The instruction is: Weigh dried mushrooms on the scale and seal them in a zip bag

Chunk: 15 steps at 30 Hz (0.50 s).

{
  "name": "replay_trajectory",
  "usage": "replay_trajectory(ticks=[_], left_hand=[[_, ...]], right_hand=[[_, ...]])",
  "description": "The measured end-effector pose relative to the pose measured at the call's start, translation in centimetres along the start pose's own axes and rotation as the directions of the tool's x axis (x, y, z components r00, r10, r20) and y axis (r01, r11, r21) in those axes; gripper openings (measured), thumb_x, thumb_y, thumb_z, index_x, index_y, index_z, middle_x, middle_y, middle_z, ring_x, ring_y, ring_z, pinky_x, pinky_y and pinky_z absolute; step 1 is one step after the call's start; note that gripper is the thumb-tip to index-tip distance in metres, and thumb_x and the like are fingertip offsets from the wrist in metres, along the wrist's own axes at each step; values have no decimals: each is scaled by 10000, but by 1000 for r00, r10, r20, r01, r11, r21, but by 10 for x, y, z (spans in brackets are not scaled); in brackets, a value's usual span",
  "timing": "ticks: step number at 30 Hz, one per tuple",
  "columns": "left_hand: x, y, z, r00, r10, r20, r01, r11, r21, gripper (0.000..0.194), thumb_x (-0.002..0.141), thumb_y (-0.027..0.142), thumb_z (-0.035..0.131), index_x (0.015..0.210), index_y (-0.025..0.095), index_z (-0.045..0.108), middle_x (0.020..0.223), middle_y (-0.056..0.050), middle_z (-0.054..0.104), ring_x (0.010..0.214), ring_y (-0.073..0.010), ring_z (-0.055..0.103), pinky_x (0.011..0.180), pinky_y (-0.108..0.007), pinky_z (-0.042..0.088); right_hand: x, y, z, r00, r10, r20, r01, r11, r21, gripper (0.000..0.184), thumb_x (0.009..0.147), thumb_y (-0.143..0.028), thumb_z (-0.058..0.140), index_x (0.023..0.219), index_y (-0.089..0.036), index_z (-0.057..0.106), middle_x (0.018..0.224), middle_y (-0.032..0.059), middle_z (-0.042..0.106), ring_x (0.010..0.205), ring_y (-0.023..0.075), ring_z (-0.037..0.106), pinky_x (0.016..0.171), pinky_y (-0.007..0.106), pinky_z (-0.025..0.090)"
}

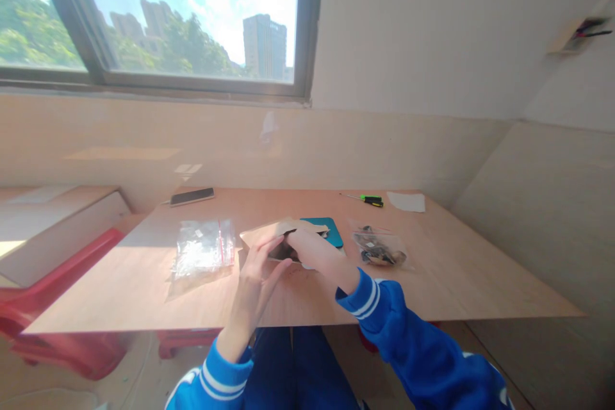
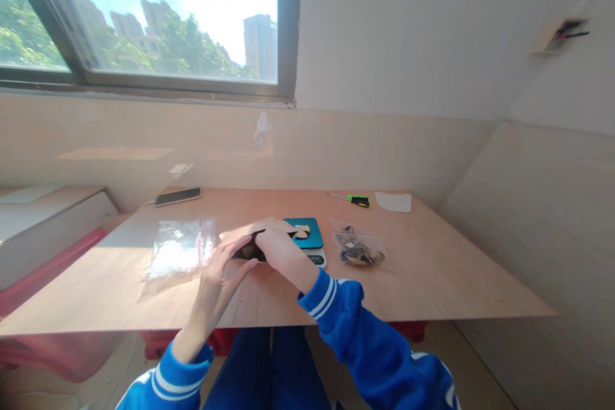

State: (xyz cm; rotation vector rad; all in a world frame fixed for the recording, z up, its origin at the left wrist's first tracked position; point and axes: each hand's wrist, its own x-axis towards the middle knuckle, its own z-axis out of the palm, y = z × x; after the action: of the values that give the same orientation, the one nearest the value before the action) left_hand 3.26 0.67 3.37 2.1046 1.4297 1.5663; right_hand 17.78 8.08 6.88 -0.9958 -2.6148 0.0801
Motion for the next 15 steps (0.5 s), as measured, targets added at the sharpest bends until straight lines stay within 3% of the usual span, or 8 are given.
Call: replay_trajectory(ticks=[5, 8, 10, 12, 14, 15], left_hand=[[2, -1, -5, 1000, -27, 11, 27, 1000, -13, 371, 886, 305, 573, 1252, 252, 540, 1239, -48, 620, 1189, -209, 563, 1030, -383, 443], [4, -2, -7, 998, -55, 5, 55, 998, -38, 361, 884, 308, 576, 1239, 248, 548, 1238, -47, 619, 1186, -197, 564, 1030, -364, 440], [6, -4, -9, 998, -66, -8, 65, 996, -60, 347, 881, 316, 580, 1220, 245, 563, 1231, -48, 624, 1182, -197, 565, 1028, -363, 440], [10, -7, -11, 996, -76, -42, 73, 995, -69, 325, 876, 326, 583, 1189, 240, 586, 1210, -51, 636, 1167, -202, 572, 1016, -368, 448], [13, -10, -13, 991, -95, -89, 89, 993, -75, 309, 870, 337, 588, 1160, 233, 605, 1175, -54, 650, 1133, -204, 589, 990, -367, 464], [15, -11, -13, 988, -106, -109, 98, 992, -77, 305, 866, 343, 593, 1148, 230, 612, 1157, -55, 656, 1115, -205, 597, 976, -365, 472]], right_hand=[[-4, -10, -35, 985, -16, 170, -21, 976, 215, 225, 834, -20, 555, 951, -128, 714, 987, 92, 732, 922, 201, 669, 839, 312, 505], [-16, -10, -63, 997, -44, 56, 14, 894, 448, 206, 843, -104, 601, 989, -194, 715, 992, 40, 737, 936, 169, 672, 861, 287, 503], [-31, 2, -75, 996, 39, -81, 20, 781, 624, 176, 838, -201, 642, 1000, -217, 708, 1007, 24, 734, 944, 160, 676, 864, 280, 516], [-47, 24, -75, 942, 228, -245, 35, 660, 750, 204, 817, -266, 669, 1015, -221, 692, 1046, 30, 726, 970, 167, 678, 870, 295, 531], [-61, 50, -61, 820, 432, -375, 39, 613, 789, 239, 811, -289, 663, 1039, -218, 671, 1089, 46, 715, 1003, 177, 672, 890, 322, 534], [-66, 63, -49, 782, 493, -381, -1, 612, 791, 250, 811, -293, 655, 1048, -215, 665, 1102, 55, 712, 1012, 180, 670, 901, 335, 533]])
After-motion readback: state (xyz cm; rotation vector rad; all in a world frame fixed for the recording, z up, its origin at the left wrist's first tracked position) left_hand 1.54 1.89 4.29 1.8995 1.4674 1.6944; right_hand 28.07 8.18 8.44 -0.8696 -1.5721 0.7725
